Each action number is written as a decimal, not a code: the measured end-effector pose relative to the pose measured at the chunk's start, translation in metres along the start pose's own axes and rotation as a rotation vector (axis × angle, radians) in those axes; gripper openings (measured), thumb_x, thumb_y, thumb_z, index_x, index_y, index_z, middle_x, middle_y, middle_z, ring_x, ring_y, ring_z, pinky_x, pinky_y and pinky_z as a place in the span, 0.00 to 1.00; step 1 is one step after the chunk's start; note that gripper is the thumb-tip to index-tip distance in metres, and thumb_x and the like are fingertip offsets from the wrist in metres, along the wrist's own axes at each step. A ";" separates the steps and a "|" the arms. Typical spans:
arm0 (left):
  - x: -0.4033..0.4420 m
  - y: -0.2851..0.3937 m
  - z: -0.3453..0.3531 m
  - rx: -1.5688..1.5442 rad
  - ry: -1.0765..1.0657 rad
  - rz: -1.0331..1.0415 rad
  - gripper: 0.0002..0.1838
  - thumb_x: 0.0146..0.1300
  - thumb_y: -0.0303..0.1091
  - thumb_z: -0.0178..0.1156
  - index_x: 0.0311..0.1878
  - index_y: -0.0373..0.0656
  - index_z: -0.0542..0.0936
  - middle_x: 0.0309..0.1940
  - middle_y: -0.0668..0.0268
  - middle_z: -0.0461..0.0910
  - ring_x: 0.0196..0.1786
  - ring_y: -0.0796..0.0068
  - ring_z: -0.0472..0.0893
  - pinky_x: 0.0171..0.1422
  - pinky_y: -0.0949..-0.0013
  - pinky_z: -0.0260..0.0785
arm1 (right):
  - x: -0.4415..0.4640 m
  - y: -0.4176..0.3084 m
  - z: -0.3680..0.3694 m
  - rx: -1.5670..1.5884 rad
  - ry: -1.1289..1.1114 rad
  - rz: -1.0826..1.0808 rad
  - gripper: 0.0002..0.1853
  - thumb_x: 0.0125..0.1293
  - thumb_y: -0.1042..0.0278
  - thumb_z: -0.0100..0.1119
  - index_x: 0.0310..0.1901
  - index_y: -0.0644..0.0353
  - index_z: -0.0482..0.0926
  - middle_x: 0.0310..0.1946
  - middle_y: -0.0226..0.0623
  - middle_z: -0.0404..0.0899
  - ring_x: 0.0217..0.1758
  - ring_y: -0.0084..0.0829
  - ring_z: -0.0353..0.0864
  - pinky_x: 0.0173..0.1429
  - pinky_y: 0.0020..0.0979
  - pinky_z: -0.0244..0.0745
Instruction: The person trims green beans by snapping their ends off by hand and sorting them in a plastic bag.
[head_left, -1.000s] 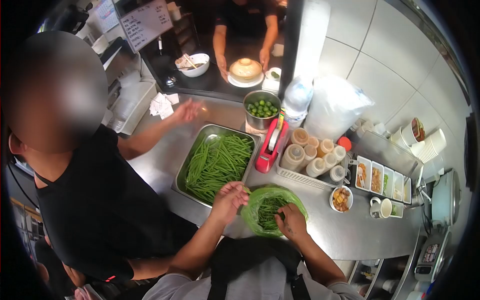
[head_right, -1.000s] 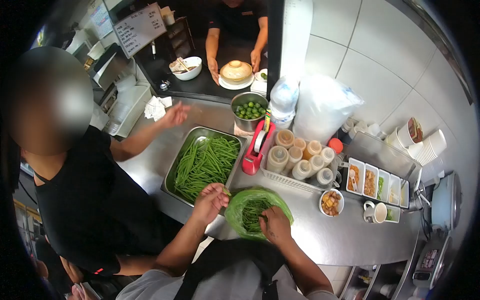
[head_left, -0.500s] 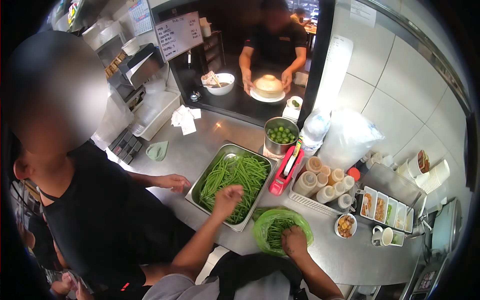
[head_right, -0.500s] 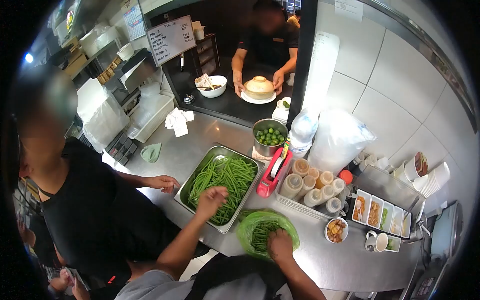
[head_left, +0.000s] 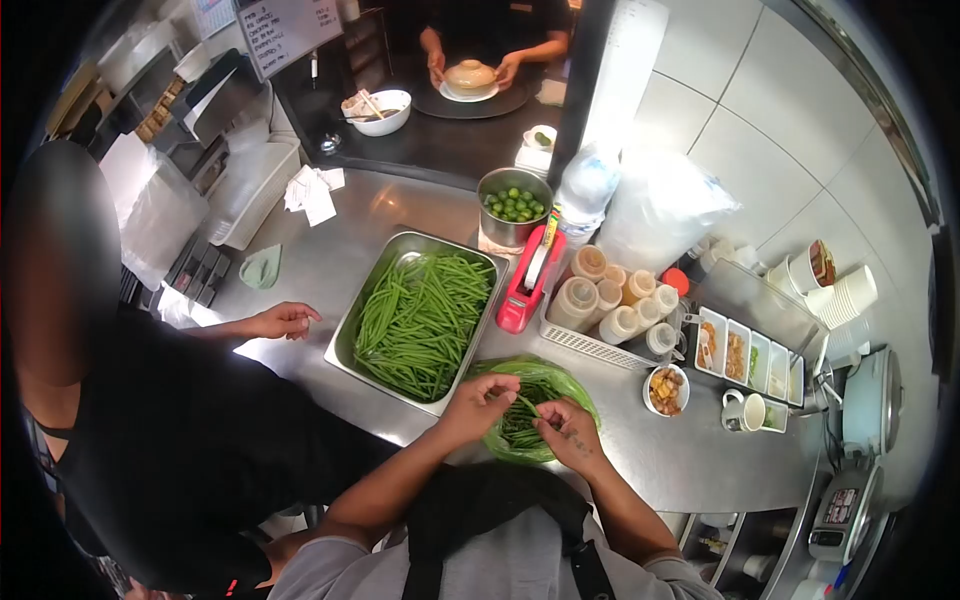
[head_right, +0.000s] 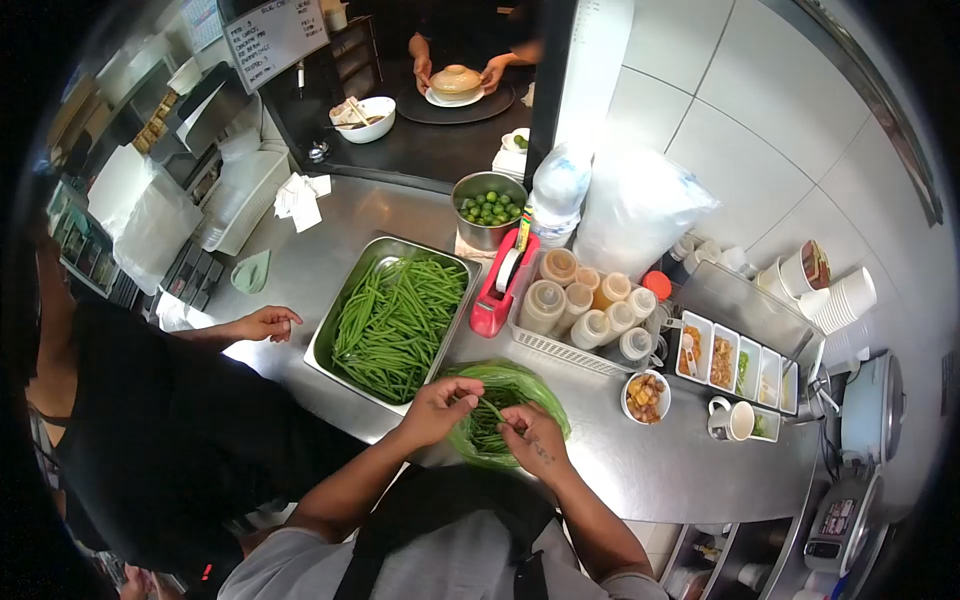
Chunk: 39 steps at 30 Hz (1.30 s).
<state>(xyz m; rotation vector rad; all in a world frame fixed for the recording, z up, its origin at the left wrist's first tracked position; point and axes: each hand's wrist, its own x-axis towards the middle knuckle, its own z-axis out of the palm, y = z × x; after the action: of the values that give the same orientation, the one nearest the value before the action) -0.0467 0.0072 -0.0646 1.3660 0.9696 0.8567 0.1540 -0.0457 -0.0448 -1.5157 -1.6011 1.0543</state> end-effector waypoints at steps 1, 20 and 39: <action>-0.001 0.000 0.001 -0.037 0.022 -0.015 0.15 0.65 0.27 0.60 0.54 0.38 0.76 0.44 0.68 0.80 0.42 0.84 0.76 0.48 0.78 0.68 | -0.001 -0.001 0.001 0.096 0.005 0.011 0.08 0.57 0.72 0.64 0.38 0.63 0.81 0.29 0.37 0.76 0.33 0.31 0.78 0.39 0.29 0.72; -0.011 0.030 0.011 0.009 -0.101 -0.108 0.07 0.68 0.30 0.56 0.41 0.36 0.80 0.33 0.70 0.80 0.35 0.82 0.76 0.38 0.76 0.67 | 0.005 -0.047 -0.009 -0.009 0.167 -0.240 0.17 0.60 0.73 0.63 0.52 0.61 0.78 0.36 0.40 0.78 0.37 0.35 0.80 0.42 0.31 0.75; -0.007 0.041 0.014 -0.240 -0.055 -0.129 0.10 0.70 0.31 0.54 0.45 0.33 0.79 0.35 0.63 0.80 0.29 0.78 0.80 0.35 0.75 0.75 | 0.018 -0.017 -0.019 0.577 0.280 0.056 0.07 0.66 0.74 0.54 0.38 0.65 0.81 0.32 0.27 0.82 0.31 0.15 0.75 0.37 0.19 0.69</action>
<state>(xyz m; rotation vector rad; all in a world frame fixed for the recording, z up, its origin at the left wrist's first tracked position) -0.0340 -0.0032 -0.0237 1.1050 0.8724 0.8064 0.1617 -0.0261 -0.0226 -1.2445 -0.9557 1.1503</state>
